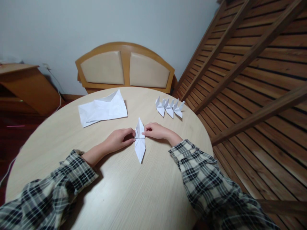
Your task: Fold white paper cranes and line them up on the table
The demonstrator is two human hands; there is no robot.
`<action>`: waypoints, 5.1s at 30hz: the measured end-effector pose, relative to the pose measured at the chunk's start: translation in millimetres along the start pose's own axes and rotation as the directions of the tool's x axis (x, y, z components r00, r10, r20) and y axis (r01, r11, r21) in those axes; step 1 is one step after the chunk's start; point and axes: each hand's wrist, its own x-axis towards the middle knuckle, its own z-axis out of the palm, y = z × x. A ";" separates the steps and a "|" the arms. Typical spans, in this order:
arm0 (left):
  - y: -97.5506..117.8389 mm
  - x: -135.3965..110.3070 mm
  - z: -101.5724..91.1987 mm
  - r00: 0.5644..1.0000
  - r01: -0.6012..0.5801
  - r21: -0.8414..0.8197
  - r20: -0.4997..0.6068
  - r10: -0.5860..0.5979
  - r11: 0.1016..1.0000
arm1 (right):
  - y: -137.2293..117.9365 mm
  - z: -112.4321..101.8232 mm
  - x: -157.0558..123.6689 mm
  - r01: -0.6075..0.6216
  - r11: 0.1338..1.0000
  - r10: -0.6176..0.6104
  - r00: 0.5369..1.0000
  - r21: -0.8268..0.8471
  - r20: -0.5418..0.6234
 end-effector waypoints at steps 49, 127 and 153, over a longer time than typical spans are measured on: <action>-6.2 1.1 5.4 0.989 -0.116 -0.085 -0.099 0.108 0.990 | 12.9 32.3 5.5 0.021 1.000 -0.025 0.945 -0.018 -0.327; -11.6 16.8 14.9 0.988 -0.097 -0.032 -0.126 0.092 0.995 | 14.9 26.5 1.8 0.125 0.990 -0.137 0.965 -0.070 -0.223; -10.9 11.4 17.3 0.979 -0.074 -0.044 -0.191 0.065 0.996 | 11.0 32.6 8.1 0.014 0.979 0.058 0.936 0.202 -0.348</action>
